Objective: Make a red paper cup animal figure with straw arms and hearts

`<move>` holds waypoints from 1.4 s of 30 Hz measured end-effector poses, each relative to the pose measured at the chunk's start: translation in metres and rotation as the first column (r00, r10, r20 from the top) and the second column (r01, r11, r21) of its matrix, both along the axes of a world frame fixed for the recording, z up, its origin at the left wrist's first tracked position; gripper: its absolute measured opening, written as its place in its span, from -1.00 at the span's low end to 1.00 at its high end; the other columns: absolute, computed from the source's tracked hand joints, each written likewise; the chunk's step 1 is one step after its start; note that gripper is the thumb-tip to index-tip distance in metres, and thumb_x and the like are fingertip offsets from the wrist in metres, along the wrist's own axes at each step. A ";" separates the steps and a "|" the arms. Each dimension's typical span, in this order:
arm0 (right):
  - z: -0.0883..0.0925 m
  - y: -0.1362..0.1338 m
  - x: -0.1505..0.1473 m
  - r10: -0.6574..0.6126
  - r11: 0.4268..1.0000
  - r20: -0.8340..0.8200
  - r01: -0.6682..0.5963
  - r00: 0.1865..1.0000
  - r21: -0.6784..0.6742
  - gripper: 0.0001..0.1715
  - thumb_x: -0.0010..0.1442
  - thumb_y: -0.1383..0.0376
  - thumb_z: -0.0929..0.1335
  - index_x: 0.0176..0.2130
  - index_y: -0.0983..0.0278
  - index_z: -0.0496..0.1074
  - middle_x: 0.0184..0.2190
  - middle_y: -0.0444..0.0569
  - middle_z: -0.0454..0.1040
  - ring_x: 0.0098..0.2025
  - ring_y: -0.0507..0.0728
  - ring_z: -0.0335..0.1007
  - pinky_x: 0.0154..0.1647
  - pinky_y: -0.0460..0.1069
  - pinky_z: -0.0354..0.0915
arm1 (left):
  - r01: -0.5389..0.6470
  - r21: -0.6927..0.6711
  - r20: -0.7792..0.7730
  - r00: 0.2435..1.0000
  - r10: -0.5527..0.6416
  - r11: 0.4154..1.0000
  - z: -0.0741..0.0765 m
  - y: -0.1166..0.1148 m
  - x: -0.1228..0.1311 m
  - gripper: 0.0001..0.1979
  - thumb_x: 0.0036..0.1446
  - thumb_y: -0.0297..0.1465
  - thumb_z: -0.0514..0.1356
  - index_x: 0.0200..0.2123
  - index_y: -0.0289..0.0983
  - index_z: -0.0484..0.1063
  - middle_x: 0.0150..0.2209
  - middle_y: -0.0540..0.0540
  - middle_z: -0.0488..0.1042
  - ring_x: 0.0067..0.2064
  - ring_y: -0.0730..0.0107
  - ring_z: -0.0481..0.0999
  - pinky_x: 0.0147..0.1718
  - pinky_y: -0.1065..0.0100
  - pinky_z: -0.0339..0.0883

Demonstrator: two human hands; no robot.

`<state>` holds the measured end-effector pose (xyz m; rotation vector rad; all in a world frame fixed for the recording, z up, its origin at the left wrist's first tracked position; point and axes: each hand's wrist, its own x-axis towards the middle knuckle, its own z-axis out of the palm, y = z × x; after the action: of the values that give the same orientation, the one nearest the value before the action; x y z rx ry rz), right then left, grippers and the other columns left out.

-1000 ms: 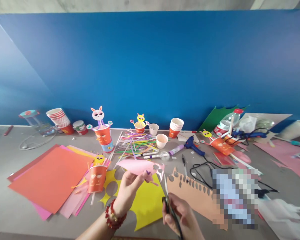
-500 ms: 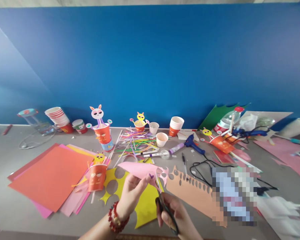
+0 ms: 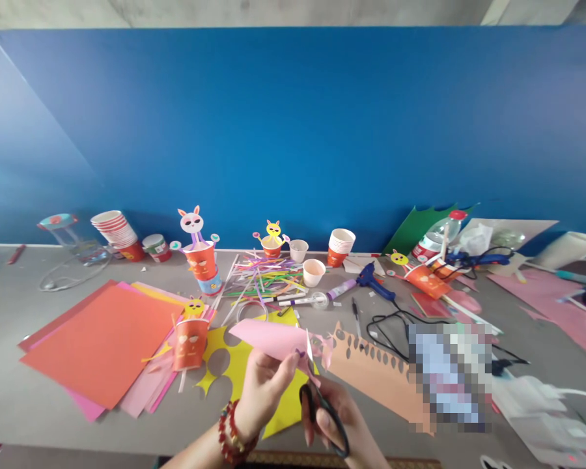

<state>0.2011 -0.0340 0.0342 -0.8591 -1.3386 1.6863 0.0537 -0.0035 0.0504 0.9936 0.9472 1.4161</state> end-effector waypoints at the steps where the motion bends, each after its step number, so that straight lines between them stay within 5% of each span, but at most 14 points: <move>1: 0.000 0.000 0.000 0.002 1.000 -0.005 -0.002 1.000 0.004 -0.25 -0.01 -0.37 0.37 -0.40 0.27 0.36 -0.63 -0.15 0.35 -0.67 -0.05 0.00 -0.61 -0.11 -0.08 | -0.001 -0.001 -0.002 1.000 0.001 1.000 0.000 0.000 0.000 -0.67 0.03 -0.16 0.41 -0.29 -0.33 0.64 -0.34 -0.20 0.69 -0.32 0.15 0.68 -0.26 0.30 0.57; 18: -0.003 0.003 -0.007 -0.058 0.998 -0.016 0.058 0.998 0.013 -0.29 0.02 -0.34 0.38 -0.40 0.25 0.33 -0.61 -0.20 0.25 -0.62 -0.04 -0.02 -0.59 -0.10 -0.05 | 0.098 0.011 -0.094 0.991 -0.096 0.995 0.001 0.001 -0.001 -0.67 0.20 -0.14 0.26 -0.27 -0.31 0.62 -0.33 -0.19 0.68 -0.45 0.22 0.65 -0.38 0.31 0.56; 42: -0.018 0.008 -0.005 -0.116 0.992 0.004 0.116 0.993 0.054 -0.27 0.07 -0.32 0.36 -0.47 0.29 0.33 -0.70 -0.18 0.28 -0.66 -0.04 0.06 -0.59 -0.11 0.01 | 0.041 0.000 -0.071 0.997 -0.041 0.999 -0.013 0.007 0.003 -0.71 0.21 -0.21 0.28 -0.27 -0.35 0.65 -0.34 -0.21 0.68 -0.31 0.16 0.67 -0.23 0.27 0.55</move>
<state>0.1960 -0.0265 0.0162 -0.8957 -1.3073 1.5529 0.0564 0.0034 0.0375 1.0653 0.9722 1.3550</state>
